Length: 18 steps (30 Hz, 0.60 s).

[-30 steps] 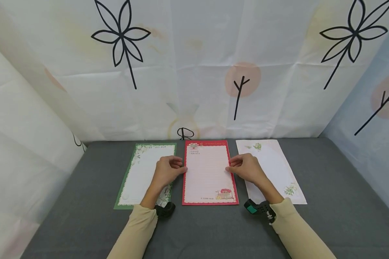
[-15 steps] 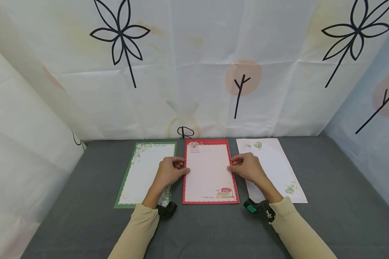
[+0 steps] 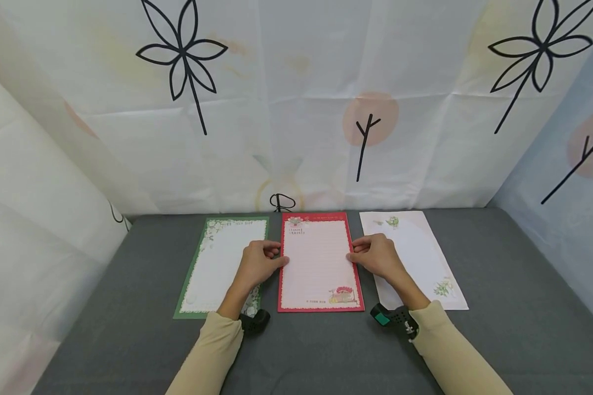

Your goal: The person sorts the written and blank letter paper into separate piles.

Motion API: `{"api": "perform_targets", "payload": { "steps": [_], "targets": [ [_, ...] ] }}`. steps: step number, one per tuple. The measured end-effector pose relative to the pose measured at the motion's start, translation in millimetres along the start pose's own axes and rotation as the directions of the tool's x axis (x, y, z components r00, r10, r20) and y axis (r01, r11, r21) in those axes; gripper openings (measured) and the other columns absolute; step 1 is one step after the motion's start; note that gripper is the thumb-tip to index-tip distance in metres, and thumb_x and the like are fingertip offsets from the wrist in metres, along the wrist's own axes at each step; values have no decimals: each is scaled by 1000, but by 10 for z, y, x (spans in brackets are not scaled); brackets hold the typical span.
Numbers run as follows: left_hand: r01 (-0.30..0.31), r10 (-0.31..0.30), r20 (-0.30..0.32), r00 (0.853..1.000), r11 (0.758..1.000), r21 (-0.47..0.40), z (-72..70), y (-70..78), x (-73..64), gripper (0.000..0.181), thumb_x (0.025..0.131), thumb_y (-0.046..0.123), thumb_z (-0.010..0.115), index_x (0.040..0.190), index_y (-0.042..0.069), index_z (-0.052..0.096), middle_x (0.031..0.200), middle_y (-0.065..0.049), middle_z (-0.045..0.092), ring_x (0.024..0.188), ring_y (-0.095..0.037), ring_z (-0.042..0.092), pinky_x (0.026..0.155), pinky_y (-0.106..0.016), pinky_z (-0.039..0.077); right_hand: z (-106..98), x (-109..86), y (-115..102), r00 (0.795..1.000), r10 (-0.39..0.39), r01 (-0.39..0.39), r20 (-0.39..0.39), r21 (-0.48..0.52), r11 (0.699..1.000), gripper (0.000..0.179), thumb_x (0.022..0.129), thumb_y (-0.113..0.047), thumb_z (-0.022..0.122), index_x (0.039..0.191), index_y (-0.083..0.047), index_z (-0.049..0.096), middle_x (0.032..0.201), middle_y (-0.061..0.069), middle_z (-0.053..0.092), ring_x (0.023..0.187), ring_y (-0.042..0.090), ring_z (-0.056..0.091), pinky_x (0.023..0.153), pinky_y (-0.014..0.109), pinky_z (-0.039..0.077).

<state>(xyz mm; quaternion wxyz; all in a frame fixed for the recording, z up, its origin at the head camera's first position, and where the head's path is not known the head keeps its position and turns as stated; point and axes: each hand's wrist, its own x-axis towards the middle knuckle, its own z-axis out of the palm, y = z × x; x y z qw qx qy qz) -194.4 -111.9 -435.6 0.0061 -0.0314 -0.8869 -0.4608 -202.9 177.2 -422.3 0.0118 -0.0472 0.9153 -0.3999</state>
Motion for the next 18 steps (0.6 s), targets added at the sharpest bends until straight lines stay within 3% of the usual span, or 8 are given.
{"api": "perform_targets", "payload": {
  "steps": [18],
  "targets": [
    [-53,51,-32,998,995,-79,-4,17,-12,31,85,7,81,114,-2,74,91,-6,69,83,-20,64,74,-36,55,3,-6,4,999,-13,15,-53,41,999,27,85,-12,80,105,6,75,86,9,73,78,20,68,62,29,51]
  ]
}}
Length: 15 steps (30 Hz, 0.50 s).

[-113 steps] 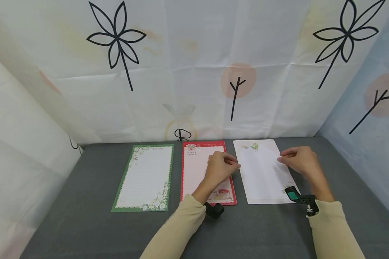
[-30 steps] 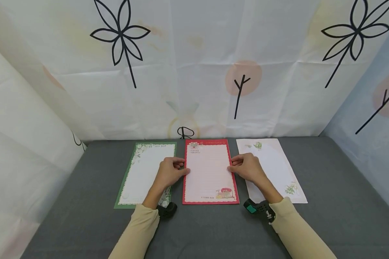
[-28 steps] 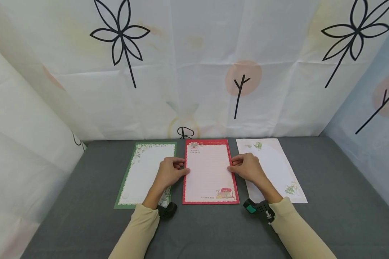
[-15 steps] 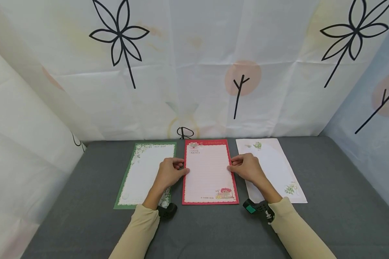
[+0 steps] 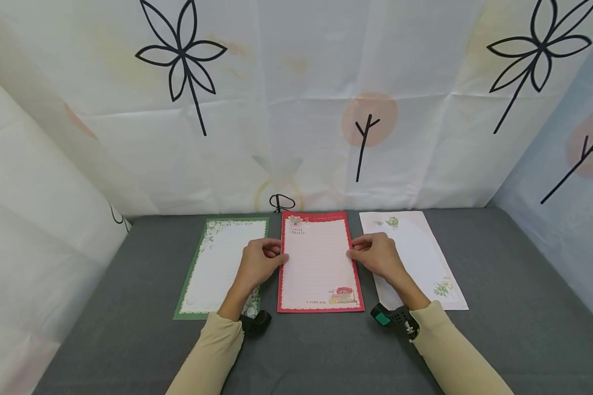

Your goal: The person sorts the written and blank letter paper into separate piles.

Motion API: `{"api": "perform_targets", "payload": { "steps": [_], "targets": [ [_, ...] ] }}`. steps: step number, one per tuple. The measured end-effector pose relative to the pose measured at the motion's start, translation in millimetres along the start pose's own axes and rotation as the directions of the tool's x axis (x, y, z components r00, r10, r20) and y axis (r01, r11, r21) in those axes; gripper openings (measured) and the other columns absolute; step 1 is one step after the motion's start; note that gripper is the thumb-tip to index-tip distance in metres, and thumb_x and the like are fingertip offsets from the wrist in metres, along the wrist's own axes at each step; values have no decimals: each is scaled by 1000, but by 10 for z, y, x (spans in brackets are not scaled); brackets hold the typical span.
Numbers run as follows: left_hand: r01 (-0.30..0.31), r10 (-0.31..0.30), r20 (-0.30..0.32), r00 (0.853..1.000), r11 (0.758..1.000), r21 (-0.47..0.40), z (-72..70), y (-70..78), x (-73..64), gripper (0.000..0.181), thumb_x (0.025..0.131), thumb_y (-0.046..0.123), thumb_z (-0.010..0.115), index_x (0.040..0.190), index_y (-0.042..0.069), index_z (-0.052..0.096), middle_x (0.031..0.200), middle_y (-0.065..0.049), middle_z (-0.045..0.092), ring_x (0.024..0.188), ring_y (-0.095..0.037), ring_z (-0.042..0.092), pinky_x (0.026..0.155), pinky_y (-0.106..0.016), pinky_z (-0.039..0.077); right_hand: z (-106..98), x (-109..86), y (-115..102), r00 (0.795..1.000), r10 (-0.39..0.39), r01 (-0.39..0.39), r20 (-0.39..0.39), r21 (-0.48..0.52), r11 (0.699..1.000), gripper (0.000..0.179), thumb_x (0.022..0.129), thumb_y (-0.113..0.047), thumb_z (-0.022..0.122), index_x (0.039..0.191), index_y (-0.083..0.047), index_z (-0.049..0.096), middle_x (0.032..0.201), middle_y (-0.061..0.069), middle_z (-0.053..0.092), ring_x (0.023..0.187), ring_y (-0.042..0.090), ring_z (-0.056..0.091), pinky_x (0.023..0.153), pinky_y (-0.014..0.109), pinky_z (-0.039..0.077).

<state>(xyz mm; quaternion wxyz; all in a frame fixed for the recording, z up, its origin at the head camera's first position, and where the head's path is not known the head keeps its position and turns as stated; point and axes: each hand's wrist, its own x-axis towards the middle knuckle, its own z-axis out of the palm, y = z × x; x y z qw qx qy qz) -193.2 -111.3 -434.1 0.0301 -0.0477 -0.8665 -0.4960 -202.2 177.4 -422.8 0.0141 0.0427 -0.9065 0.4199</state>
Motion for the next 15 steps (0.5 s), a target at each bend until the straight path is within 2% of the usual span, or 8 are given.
{"api": "perform_targets", "payload": {
  "steps": [5,10,12,15],
  "targets": [
    [-3,3,5,1000,998,-64,-8,18,-15,32,86,3,80,117,-3,72,93,-8,71,84,-21,67,75,-36,58,-17,-2,-13,1000,-7,7,-10,36,999,24,86,-11,80,104,4,75,87,10,73,79,22,68,63,29,51],
    [34,-32,15,999,990,-135,-23,39,-22,35,87,0,78,121,-3,70,95,-11,71,87,-23,70,77,-36,59,-32,-1,-23,1000,2,-5,21,152,988,28,88,-11,79,111,5,73,95,14,74,84,22,69,67,25,53],
    [61,-58,25,998,986,-156,-41,47,-18,37,88,0,77,123,-3,68,96,-11,70,88,-23,70,78,-35,59,-44,-3,-35,999,6,-16,44,224,974,30,89,-9,77,114,7,71,98,16,73,83,19,69,70,24,55],
    [101,-91,58,994,973,-208,-82,46,-12,39,89,-2,75,127,-5,66,98,-13,68,89,-24,71,76,-34,58,-66,-9,-58,997,7,-36,80,363,931,34,91,-5,74,119,12,66,101,20,70,82,15,69,74,24,57]
  ]
}}
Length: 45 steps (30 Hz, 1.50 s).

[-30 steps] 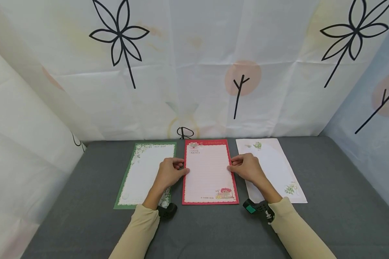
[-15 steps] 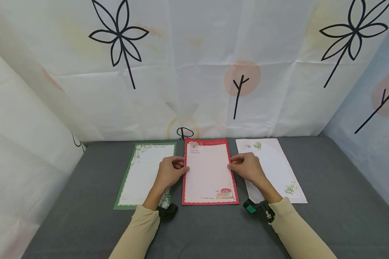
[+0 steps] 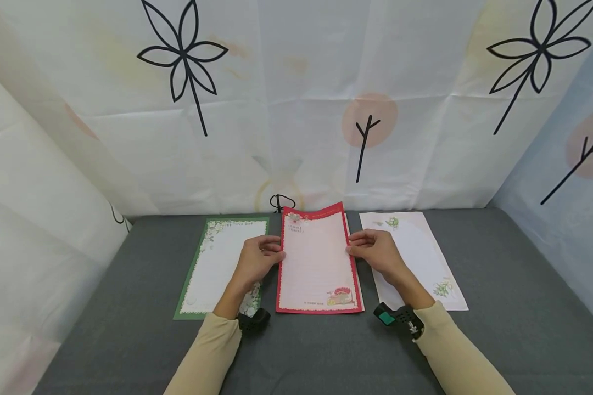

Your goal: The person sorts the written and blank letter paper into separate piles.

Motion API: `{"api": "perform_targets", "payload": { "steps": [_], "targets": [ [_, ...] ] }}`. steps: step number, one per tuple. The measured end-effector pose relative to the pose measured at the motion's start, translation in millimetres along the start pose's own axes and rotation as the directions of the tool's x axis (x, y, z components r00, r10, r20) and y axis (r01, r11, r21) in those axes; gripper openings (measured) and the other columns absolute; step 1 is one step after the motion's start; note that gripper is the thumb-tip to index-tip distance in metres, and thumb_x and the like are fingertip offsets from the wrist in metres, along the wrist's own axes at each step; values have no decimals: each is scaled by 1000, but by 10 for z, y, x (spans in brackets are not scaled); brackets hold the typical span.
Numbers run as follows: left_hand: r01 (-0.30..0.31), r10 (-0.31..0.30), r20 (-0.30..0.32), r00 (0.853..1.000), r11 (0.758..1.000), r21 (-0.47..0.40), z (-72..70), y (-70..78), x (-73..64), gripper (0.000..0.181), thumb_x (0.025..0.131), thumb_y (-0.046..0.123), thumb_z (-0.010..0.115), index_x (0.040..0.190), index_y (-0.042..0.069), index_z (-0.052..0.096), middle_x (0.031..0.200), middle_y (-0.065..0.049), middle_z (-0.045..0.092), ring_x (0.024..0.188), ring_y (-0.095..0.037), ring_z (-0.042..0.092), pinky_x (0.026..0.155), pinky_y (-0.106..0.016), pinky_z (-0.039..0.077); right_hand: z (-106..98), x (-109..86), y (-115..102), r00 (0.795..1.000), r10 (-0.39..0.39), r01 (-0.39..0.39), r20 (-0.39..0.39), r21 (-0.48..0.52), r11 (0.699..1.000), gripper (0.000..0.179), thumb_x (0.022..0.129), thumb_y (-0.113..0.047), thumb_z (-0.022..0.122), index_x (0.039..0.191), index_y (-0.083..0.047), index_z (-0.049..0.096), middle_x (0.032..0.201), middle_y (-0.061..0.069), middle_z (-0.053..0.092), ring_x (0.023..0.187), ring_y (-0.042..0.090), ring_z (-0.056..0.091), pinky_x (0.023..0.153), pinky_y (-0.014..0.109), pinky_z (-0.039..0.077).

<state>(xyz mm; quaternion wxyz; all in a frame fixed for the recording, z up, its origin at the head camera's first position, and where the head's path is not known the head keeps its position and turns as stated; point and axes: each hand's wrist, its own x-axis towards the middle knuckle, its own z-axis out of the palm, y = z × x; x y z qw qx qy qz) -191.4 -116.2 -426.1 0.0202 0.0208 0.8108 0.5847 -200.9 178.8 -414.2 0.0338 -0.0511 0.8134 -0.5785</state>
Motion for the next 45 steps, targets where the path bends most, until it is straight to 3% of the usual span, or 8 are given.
{"api": "perform_targets", "payload": {
  "steps": [5,13,18,24,30,35,45],
  "targets": [
    [44,-39,53,998,994,-97,-88,7,11,36,93,-4,69,129,-7,63,102,-17,63,90,-23,71,78,-36,60,-28,-18,-31,1000,7,-10,20,165,986,37,93,0,70,124,17,59,101,21,69,80,11,71,78,27,59],
    [34,-18,99,995,987,-156,-216,93,7,30,95,-4,66,125,-9,61,110,-21,66,88,-18,70,80,-39,61,-32,-34,-73,999,-30,27,11,206,978,35,95,0,69,125,16,60,101,18,68,82,12,69,79,27,59],
    [28,-8,111,994,984,-176,-313,136,-5,28,96,-3,67,122,-11,61,105,-19,70,83,-15,70,79,-36,61,-5,-25,-97,997,-71,70,-6,234,970,31,95,0,68,121,16,61,101,17,67,84,13,68,81,28,59],
    [44,-26,103,994,983,-177,-413,159,-4,27,96,-1,67,120,-11,61,102,-16,71,82,-15,70,80,-35,60,70,-13,-157,995,-97,97,-14,285,954,28,95,3,67,119,17,60,98,12,68,83,12,68,80,25,58],
    [59,-47,68,997,980,-192,-554,152,2,27,96,-1,67,121,-10,60,101,-13,71,84,-15,71,79,-34,61,215,66,-219,998,-70,67,-2,305,950,27,96,2,67,118,16,61,99,14,66,85,12,68,80,26,58],
    [66,-58,47,997,982,-175,-745,132,-25,30,97,0,66,124,-13,58,99,-9,71,84,-12,70,79,-32,60,396,150,-330,999,-49,41,16,342,939,26,95,3,67,117,15,62,99,15,65,85,14,68,81,28,59],
    [154,-156,-9,988,982,-113,-1178,105,-122,36,100,4,64,129,-14,53,95,2,71,84,-6,68,82,-32,60,826,258,-528,994,-77,51,73,309,950,17,92,6,69,107,11,67,94,17,67,78,15,69,79,35,61]
  ]
}}
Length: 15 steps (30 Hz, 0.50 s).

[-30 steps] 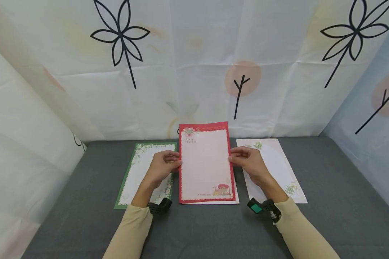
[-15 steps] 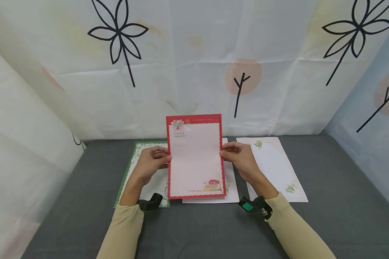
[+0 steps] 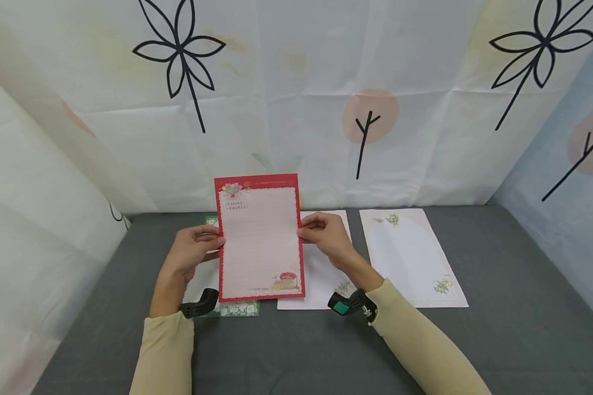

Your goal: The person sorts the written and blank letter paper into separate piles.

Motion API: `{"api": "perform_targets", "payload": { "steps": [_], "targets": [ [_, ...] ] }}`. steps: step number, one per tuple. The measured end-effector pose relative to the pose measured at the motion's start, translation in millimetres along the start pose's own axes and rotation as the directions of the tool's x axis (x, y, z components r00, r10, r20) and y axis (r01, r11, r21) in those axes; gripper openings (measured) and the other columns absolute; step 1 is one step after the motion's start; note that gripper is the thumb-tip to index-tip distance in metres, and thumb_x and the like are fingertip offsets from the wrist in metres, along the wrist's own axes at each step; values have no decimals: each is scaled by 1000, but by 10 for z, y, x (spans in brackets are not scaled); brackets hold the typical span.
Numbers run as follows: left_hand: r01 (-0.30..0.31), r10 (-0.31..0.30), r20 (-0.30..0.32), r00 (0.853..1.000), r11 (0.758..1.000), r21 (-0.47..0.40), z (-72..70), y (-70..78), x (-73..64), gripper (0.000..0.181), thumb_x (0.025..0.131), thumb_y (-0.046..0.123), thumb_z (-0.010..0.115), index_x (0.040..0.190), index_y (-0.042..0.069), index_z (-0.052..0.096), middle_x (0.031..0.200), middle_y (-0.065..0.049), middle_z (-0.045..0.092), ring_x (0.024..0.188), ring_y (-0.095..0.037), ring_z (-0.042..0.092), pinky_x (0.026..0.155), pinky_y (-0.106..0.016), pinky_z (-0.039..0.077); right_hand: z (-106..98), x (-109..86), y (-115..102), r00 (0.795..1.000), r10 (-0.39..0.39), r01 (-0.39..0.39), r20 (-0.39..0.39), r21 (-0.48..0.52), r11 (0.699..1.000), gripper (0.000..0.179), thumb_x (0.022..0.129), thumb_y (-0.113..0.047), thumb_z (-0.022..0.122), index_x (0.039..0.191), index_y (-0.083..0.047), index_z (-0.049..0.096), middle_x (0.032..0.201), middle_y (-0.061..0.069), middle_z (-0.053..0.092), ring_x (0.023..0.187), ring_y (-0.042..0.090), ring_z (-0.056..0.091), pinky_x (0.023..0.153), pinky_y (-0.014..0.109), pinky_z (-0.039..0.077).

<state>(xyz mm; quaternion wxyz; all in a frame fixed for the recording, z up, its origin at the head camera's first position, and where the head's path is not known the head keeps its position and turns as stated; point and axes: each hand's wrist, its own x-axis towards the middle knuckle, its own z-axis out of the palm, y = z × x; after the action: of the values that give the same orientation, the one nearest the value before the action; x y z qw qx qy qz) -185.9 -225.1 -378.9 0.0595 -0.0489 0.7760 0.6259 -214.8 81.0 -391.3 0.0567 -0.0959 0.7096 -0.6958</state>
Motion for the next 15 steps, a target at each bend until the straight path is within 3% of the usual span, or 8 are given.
{"api": "perform_targets", "payload": {
  "steps": [7,15],
  "targets": [
    [85,-75,-98,992,992,96,-238,-64,-63,41,100,8,64,134,-12,53,100,-1,73,82,-7,66,80,-28,59,322,102,34,999,23,-20,50,-60,998,11,89,7,71,100,9,68,90,17,69,76,18,70,80,44,61],
    [158,-115,-216,970,968,193,-391,-150,-104,42,100,13,65,135,-10,56,105,-8,72,82,-9,67,79,-27,57,591,176,99,995,65,-55,71,-134,989,12,88,5,74,99,9,69,87,16,72,74,20,73,75,38,61]
  ]
}}
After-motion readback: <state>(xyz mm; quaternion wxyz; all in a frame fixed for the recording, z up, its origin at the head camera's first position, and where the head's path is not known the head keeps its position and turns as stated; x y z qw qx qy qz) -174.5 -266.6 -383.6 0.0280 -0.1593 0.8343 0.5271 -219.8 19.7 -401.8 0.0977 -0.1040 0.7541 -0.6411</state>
